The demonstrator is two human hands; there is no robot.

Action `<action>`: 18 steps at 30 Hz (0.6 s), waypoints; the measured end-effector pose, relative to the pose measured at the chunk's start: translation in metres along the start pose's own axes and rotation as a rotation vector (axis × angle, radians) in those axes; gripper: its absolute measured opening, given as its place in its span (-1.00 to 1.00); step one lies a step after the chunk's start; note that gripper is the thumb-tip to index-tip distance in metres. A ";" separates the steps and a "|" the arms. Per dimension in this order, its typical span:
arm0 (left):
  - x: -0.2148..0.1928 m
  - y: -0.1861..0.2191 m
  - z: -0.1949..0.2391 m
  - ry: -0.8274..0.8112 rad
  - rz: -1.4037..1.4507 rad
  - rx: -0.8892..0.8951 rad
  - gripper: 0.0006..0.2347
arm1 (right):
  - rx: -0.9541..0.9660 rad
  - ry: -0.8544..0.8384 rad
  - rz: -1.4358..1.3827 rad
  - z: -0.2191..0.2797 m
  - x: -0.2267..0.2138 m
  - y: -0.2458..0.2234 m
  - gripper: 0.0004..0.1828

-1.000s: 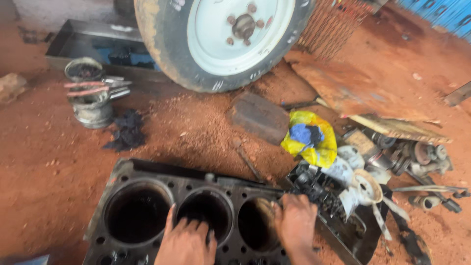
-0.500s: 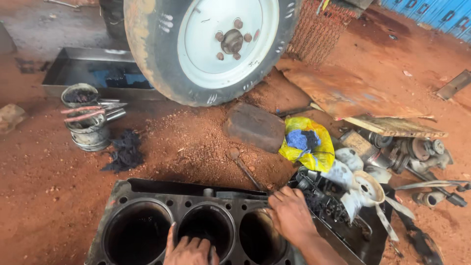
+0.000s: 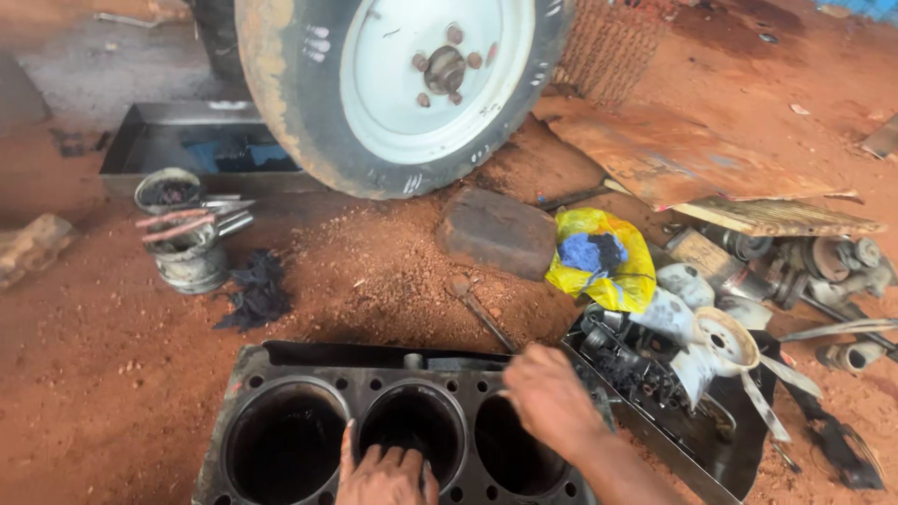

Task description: The person scrubs the inside of three cylinders in an engine block using a dark abrasive pad. They repeatedly wipe the cylinder walls and the flat surface between them, removing grime and oil residue.

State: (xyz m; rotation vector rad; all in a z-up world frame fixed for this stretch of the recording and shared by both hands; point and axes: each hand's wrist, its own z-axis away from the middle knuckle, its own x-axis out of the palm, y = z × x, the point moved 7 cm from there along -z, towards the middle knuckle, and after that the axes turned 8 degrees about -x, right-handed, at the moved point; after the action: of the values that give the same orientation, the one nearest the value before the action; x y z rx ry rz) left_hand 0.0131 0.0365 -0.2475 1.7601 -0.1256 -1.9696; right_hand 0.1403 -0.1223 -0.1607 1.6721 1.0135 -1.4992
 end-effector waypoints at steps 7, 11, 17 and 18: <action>-0.015 0.005 0.006 -0.026 -0.009 -0.032 -0.74 | 0.358 -0.117 0.079 0.032 -0.012 0.021 -0.84; -0.021 0.008 0.009 -0.078 -0.047 -0.046 -0.72 | 0.714 -0.056 0.044 0.080 -0.009 0.015 -0.70; -0.026 0.013 0.009 -0.045 -0.004 -0.046 -0.75 | 0.332 0.063 0.024 0.035 0.003 0.026 -0.86; -0.028 0.013 0.010 -0.034 0.005 -0.041 -0.76 | 0.201 0.045 0.005 0.023 0.003 0.024 -0.88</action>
State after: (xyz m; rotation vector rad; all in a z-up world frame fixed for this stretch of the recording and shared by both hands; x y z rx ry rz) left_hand 0.0084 0.0342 -0.2156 1.6997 -0.1000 -1.9856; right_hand 0.1503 -0.1536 -0.1670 1.8533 0.9056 -1.6112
